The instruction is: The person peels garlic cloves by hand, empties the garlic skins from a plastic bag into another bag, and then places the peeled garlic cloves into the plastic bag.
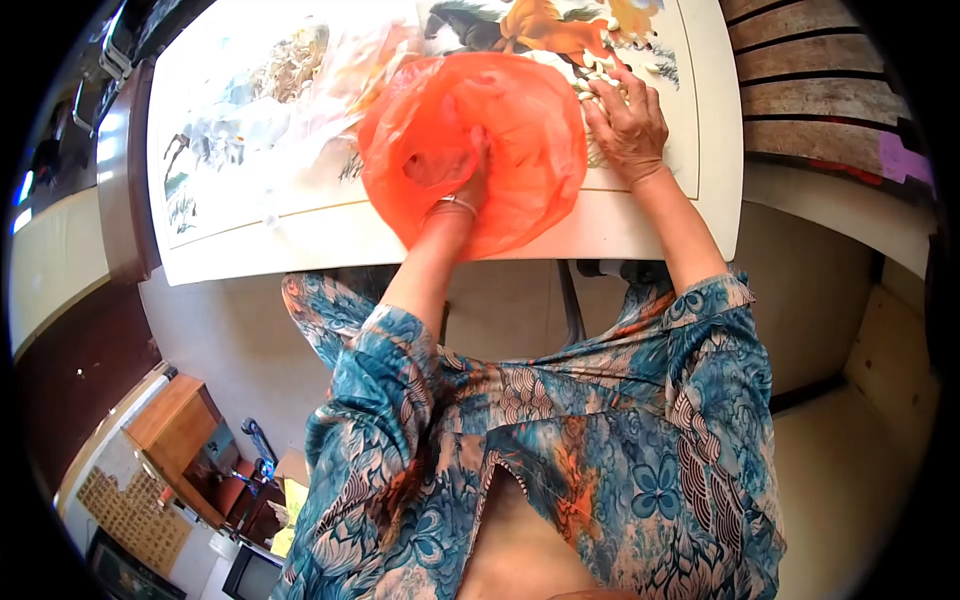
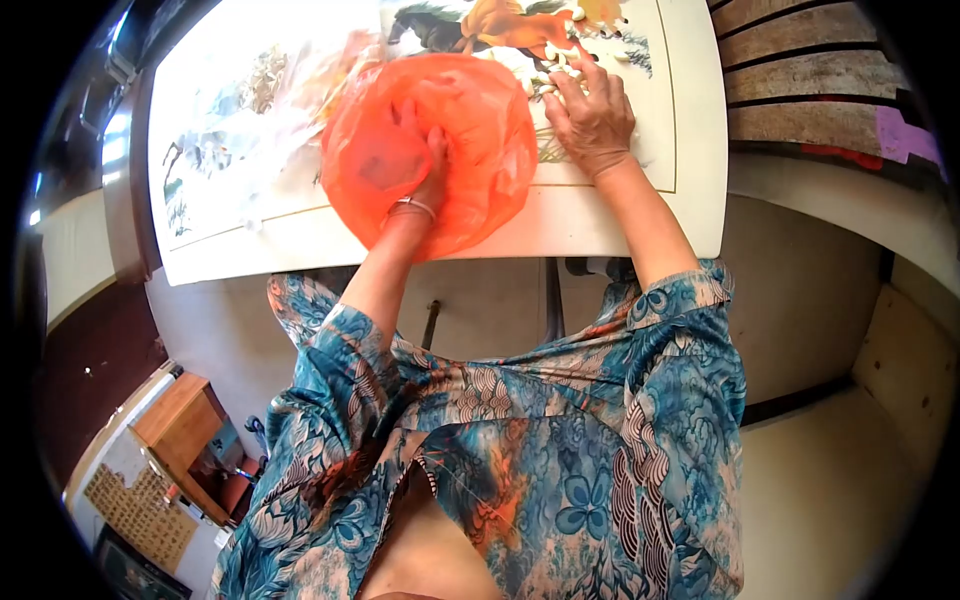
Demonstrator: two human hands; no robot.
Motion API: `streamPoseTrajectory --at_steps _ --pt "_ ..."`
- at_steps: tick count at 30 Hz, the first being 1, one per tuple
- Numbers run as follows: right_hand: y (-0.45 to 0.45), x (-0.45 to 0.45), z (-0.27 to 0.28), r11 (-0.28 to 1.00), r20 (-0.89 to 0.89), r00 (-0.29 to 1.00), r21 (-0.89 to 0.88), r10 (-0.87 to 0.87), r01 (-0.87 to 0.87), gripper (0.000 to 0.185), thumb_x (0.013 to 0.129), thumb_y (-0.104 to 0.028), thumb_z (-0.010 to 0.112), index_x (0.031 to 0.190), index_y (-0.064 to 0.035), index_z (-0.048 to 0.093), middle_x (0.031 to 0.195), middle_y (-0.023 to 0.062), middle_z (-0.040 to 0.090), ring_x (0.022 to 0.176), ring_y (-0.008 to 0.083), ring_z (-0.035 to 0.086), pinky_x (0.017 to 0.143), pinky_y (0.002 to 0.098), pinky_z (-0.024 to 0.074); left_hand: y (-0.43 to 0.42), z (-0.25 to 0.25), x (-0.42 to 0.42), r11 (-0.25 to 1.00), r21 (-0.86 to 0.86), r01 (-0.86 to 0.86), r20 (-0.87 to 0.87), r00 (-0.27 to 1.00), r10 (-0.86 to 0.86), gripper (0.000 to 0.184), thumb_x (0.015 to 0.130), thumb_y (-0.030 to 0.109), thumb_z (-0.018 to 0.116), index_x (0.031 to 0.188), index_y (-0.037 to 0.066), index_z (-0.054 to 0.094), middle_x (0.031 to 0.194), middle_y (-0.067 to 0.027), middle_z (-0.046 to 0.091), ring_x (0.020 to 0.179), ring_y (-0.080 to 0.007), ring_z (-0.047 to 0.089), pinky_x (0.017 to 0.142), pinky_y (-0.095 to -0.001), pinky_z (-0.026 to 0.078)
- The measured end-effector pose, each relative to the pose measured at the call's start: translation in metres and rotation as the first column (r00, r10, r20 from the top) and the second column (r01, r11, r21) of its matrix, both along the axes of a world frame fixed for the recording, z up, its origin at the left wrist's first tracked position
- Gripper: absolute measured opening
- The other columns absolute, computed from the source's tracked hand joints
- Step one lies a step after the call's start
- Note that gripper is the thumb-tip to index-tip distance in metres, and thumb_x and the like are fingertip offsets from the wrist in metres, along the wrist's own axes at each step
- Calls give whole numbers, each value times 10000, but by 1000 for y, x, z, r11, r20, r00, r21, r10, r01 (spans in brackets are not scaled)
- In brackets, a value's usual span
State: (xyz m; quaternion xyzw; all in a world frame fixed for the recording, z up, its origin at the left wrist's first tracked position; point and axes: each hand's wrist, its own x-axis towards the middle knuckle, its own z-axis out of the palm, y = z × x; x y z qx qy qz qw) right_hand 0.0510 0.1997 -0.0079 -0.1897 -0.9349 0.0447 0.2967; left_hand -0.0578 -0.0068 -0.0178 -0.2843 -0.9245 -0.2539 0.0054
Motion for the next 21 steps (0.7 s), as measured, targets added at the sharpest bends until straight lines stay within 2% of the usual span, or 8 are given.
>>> streamPoseTrajectory --at_steps 5,7,9,11,14,18,20,21 --pt "18 -4 -6 996 -49 997 64 58 -55 221 709 -194 674 923 -204 620 975 7 553 792 199 588 617 316 512 28 -8 9 989 133 -71 -2 997 72 606 816 425 518 1301 82 396 1316 -174 394 1249 -408 253 1040 -497 160" --pt "25 -7 -10 997 -50 996 29 72 -71 208 720 -157 667 911 -203 598 949 23 557 774 202 617 579 315 522 26 4 15 995 81 -57 136 990 46 592 820 388 534 1287 54 391 1313 -181 391 1242 -415 274 1017 -521 209" --pt "22 -11 -4 996 -15 997 -28 79 -80 205 741 -138 645 937 -185 608 921 32 562 766 214 622 588 327 517 20 25 24 992 116 56 43 997 -61 561 824 328 549 1272 31 390 1301 -187 400 1220 -421 316 988 -529 273" --pt "25 -11 -5 993 18 995 -65 99 -98 197 757 -130 635 948 -172 609 892 30 561 742 217 624 592 336 513 15 50 39 939 184 291 -290 929 -231 515 827 245 561 1255 12 393 1281 -192 419 1182 -428 378 954 -521 350" --pt "32 -12 -7 990 70 992 -103 106 -98 210 754 -127 641 954 -181 610 888 27 560 731 212 623 591 336 509 5 109 63 880 394 265 146 927 -345 427 785 87 617 1180 -20 497 1209 -197 500 1119 -382 481 954 -437 390" --pt "33 -16 0 950 129 985 -305 113 -68 177 771 -165 627 947 -182 617 874 56 562 738 228 621 625 350 509 -26 128 48 788 318 527 -239 849 -472 412 721 55 639 1124 14 564 1219 -175 498 1177 -362 437 999 -454 336" --pt "38 -20 -1 901 124 986 -430 112 -48 164 775 -244 606 927 -184 624 883 98 562 749 281 616 681 394 511 -34 138 36 882 160 443 -485 814 -320 412 651 11 669 1042 138 634 1225 -136 506 1174 -346 432 973 -443 362" --pt "38 -20 2 884 108 989 -466 105 -42 160 775 -246 604 915 -176 632 870 101 572 751 278 616 691 388 506 -36 139 27 921 95 378 -505 816 -283 421 641 22 682 1025 189 648 1272 -126 464 1197 -349 394 985 -462 322"
